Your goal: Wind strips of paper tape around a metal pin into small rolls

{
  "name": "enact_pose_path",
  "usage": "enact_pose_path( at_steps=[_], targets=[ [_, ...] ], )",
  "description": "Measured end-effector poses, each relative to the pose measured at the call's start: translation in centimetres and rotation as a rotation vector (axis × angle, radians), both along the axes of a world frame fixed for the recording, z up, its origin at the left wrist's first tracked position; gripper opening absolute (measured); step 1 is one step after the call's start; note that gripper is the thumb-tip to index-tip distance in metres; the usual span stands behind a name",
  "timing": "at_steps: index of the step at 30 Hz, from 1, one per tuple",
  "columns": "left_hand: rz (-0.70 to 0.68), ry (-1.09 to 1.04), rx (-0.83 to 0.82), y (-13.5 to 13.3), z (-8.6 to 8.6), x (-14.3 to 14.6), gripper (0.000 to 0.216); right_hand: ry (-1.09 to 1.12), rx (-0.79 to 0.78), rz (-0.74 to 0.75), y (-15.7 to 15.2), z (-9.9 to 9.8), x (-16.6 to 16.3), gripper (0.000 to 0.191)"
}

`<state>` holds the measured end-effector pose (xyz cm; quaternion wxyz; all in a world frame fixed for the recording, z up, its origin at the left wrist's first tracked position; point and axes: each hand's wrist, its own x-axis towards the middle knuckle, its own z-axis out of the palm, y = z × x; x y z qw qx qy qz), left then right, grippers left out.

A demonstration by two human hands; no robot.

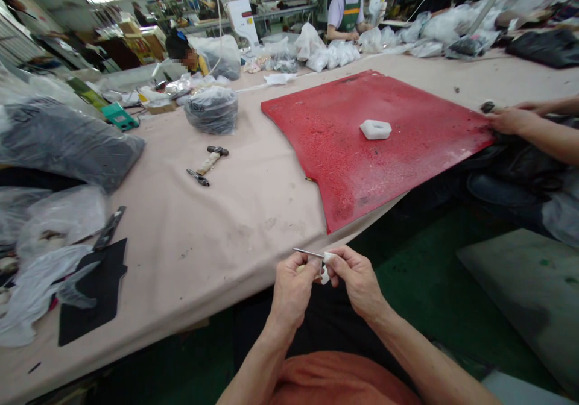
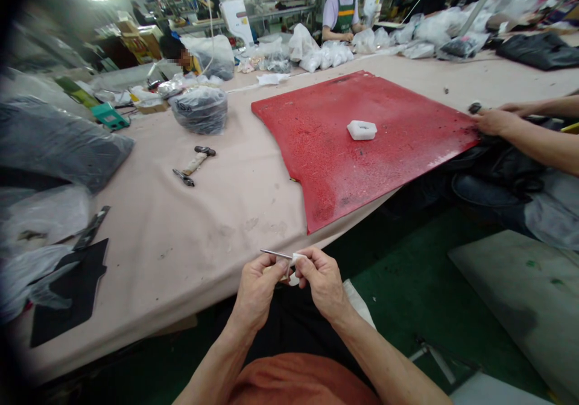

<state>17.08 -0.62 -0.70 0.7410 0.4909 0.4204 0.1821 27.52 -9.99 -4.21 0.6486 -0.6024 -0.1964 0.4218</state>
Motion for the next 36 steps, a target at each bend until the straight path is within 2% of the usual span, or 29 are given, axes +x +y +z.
enact_pose_path(
  at_steps=[7, 13, 20, 28, 36],
  targets=[
    [0.004, -0.009, -0.049, -0.1, -0.2, 0.1, 0.021, -0.011, 0.004, 0.011, 0.3, 0.2, 0.0, 0.041],
    [-0.026, 0.001, -0.002, 0.0, -0.4, -0.1, 0.022, -0.026, 0.013, 0.007, 0.1, 0.0, 0.1, 0.039],
    [-0.015, -0.025, -0.012, -0.2, 0.3, -0.1, 0.022, -0.129, 0.042, -0.028, -0.2, 0.3, -0.3, 0.031],
    [-0.105, -0.034, 0.057, -0.3, 0.6, -0.9, 0.026, -0.251, 0.072, -0.102, -0.9, -0.6, -1.3, 0.022],
    [-0.052, -0.072, 0.037, -1.1, 0.3, -1.1, 0.025, -0.304, 0.089, -0.157, -0.9, -0.3, -2.2, 0.02]
  ],
)
